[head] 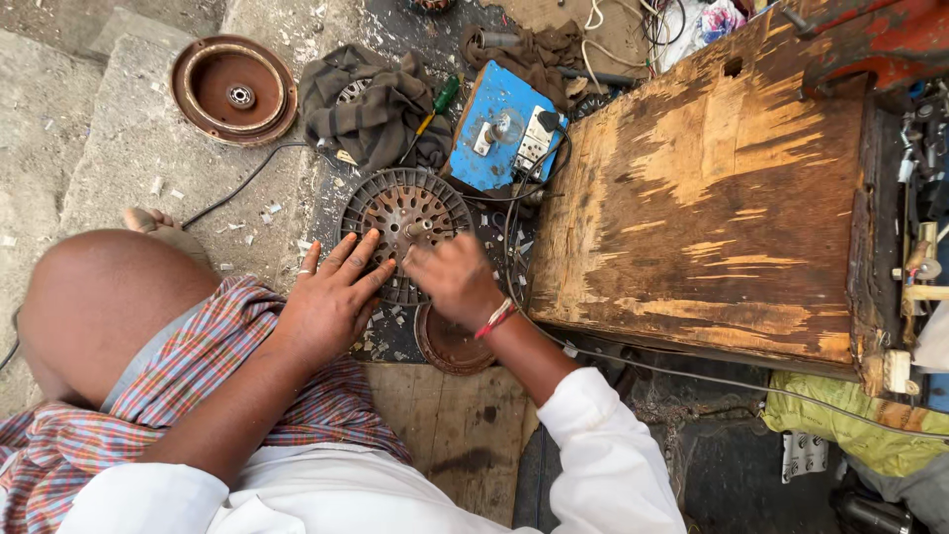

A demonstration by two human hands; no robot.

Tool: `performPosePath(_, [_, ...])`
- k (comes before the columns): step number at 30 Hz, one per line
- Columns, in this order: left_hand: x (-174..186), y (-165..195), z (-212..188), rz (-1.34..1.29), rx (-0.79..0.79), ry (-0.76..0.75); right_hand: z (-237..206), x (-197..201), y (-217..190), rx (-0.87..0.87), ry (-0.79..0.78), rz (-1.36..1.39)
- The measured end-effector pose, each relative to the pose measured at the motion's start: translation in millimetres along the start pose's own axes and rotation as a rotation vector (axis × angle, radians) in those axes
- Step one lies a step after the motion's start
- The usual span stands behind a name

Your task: The person sits on the ground repairing a fan motor. They hold the plastic fan blade and press and twist the metal rotor shaft into the blade's center hub, then fit a component onto the shaft and work it into place by hand.

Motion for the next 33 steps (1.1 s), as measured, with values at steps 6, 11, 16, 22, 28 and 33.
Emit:
performPosePath(6, [2.6, 1.7, -0.4, 0.025, -0.001, 0.014, -6.6, -13.3, 0.2, -0.099, 0.035, -0.095])
performPosePath(11, [3.1, 0.5, -0.6, 0.008, -0.001, 0.012, -2.8, -10.6, 3.1, -0.057, 0.027, -0.051])
performPosePath(16, [3.3, -0.4, -0.9, 0.030, -0.002, -0.019, -0.2, -10.9, -2.3, -0.010, 0.082, -0.057])
performPosePath(22, [4.9, -0.3, -0.6, 0.022, 0.012, -0.022, -6.3, -18.7, -1.8, -0.186, 0.033, -0.135])
performPosePath(28, [4.4, -1.7, -0.1, 0.042, 0.023, -0.065, -1.1, -15.3, -7.9, -0.106, 0.011, -0.190])
performPosePath(33, [4.3, -1.9, -0.1, 0.036, 0.023, -0.046, 1.8, -5.7, -14.7, -0.087, 0.023, -0.079])
Point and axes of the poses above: each hand's wrist, its own z-axis towards the middle knuckle, its own x-axis out of the back of the hand, y = z × x, the point moved 2 cm from there along z, towards the middle knuckle, and after that the axes turned 15 degrees about -z, right-handed, at the moved point
